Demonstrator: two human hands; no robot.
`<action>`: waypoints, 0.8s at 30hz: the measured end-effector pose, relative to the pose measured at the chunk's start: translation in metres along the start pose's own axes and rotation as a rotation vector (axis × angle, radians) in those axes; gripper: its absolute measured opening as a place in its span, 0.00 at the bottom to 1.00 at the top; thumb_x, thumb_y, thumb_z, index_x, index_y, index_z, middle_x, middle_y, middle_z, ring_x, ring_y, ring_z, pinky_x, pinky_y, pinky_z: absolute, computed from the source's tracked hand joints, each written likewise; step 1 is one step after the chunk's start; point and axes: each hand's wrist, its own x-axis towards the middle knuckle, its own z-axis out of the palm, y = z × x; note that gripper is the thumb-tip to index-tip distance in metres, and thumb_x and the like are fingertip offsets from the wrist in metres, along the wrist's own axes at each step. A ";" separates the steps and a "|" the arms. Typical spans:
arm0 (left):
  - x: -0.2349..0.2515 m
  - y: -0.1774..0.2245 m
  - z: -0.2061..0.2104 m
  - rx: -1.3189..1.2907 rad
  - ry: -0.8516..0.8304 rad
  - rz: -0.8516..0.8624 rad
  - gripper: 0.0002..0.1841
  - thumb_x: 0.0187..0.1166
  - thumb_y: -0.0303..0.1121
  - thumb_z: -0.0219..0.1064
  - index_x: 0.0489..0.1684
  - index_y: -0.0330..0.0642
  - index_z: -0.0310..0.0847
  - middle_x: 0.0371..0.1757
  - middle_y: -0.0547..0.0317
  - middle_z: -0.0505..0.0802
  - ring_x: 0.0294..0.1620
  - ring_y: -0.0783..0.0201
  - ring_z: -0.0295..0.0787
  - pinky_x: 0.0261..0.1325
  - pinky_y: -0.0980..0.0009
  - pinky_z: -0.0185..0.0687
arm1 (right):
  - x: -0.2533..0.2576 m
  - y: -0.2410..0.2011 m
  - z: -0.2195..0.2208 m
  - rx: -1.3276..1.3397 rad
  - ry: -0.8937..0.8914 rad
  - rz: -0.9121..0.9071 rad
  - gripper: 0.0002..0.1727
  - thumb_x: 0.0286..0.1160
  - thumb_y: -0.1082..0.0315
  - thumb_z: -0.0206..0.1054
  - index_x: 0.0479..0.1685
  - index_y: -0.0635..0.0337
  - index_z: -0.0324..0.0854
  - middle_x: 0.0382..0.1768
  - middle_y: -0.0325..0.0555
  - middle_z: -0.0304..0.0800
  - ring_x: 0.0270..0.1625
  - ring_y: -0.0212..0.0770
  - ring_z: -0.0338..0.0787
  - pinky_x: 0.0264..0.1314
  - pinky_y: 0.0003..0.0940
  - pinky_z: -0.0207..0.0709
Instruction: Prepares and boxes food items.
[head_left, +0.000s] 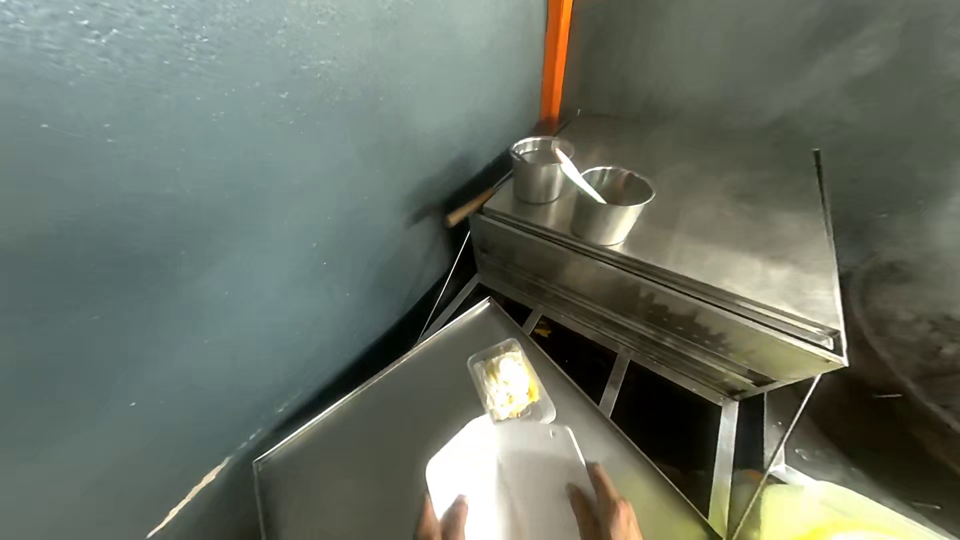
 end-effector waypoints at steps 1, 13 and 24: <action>0.015 0.025 0.004 0.046 0.021 0.030 0.34 0.85 0.33 0.63 0.84 0.18 0.58 0.75 0.24 0.80 0.79 0.42 0.77 0.84 0.53 0.68 | 0.019 -0.013 -0.005 0.029 0.050 -0.021 0.22 0.80 0.64 0.65 0.68 0.69 0.80 0.31 0.60 0.92 0.35 0.60 0.94 0.42 0.60 0.85; 0.091 0.142 0.040 0.395 0.101 0.048 0.30 0.91 0.40 0.58 0.88 0.33 0.60 0.66 0.35 0.89 0.69 0.43 0.86 0.74 0.49 0.77 | 0.141 -0.085 -0.008 -0.231 -0.079 0.149 0.26 0.92 0.55 0.51 0.86 0.48 0.67 0.46 0.55 0.95 0.53 0.58 0.94 0.57 0.55 0.83; 0.125 0.109 0.074 0.426 -0.007 0.058 0.33 0.90 0.37 0.59 0.91 0.31 0.55 0.75 0.28 0.82 0.76 0.35 0.80 0.79 0.40 0.71 | 0.122 -0.109 -0.017 -0.245 -0.122 0.083 0.26 0.92 0.56 0.50 0.88 0.44 0.66 0.48 0.58 0.95 0.53 0.61 0.95 0.55 0.60 0.84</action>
